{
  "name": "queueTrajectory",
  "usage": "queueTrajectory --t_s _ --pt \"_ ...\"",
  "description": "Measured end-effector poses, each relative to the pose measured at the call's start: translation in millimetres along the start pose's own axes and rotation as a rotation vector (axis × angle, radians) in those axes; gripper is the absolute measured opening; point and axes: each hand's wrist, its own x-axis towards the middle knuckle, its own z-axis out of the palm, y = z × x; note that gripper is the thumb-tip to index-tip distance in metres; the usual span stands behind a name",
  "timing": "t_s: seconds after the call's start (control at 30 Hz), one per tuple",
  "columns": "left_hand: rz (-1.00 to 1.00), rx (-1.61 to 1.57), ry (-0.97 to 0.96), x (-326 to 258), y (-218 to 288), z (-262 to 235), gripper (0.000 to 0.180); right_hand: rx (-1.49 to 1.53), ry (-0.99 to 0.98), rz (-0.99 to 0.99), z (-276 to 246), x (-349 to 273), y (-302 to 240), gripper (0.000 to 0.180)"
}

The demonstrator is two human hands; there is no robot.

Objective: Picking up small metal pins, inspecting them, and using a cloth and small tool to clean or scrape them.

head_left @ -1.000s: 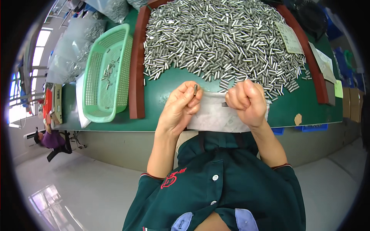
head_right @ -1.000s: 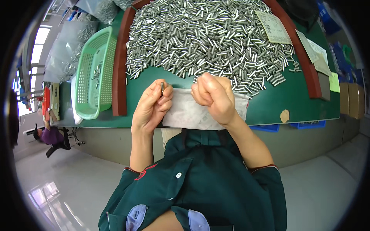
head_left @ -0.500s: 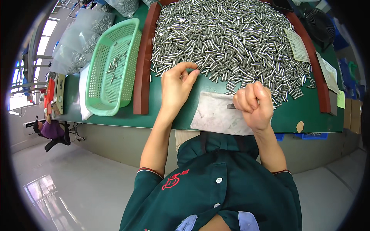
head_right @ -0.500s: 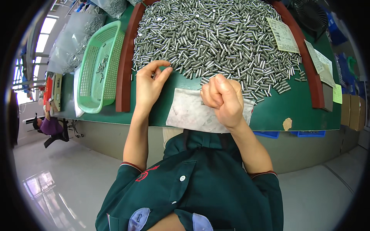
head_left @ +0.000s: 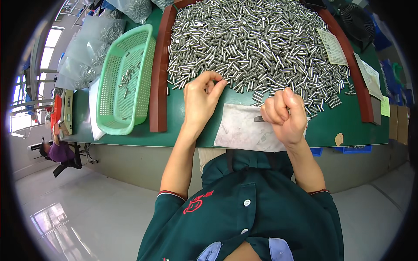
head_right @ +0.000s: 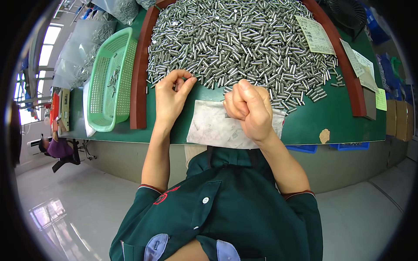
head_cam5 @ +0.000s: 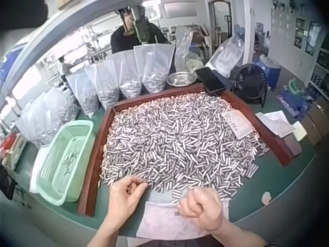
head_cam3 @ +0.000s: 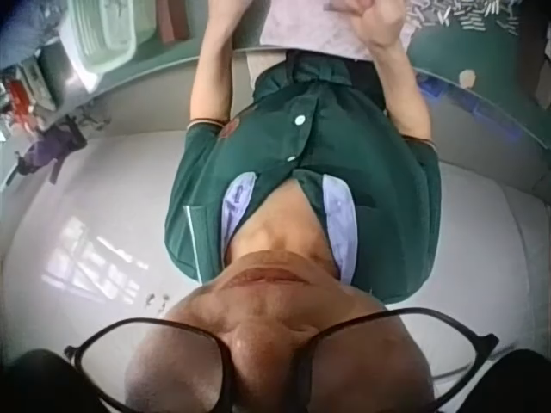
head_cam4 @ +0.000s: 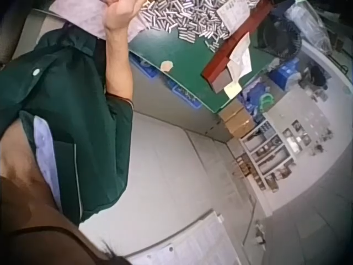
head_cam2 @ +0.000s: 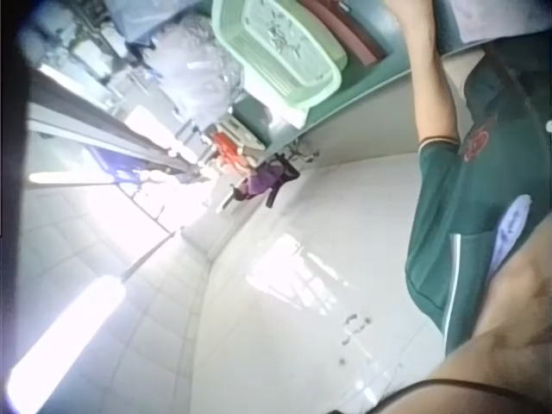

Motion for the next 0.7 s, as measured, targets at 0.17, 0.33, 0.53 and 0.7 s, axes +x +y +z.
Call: queueTrajectory --t_s 0.17,0.33,0.53,0.7 --pt "-0.125 -0.471 -0.051 -12 -5 -2 0.009 0.016 -0.015 -0.002 1 -3 1 0.042" --pt "-0.315 -0.720 -0.143 -15 -3 -4 0.011 0.007 -0.011 -0.011 1 -6 0 0.042" --pt "0.064 -0.056 -0.255 -51 35 -8 0.007 -0.030 -0.031 0.012 -1 -1 0 0.042" --pt "0.156 0.047 -0.272 -59 33 8 0.006 0.065 -0.073 -0.020 -7 -1 -2 0.045"
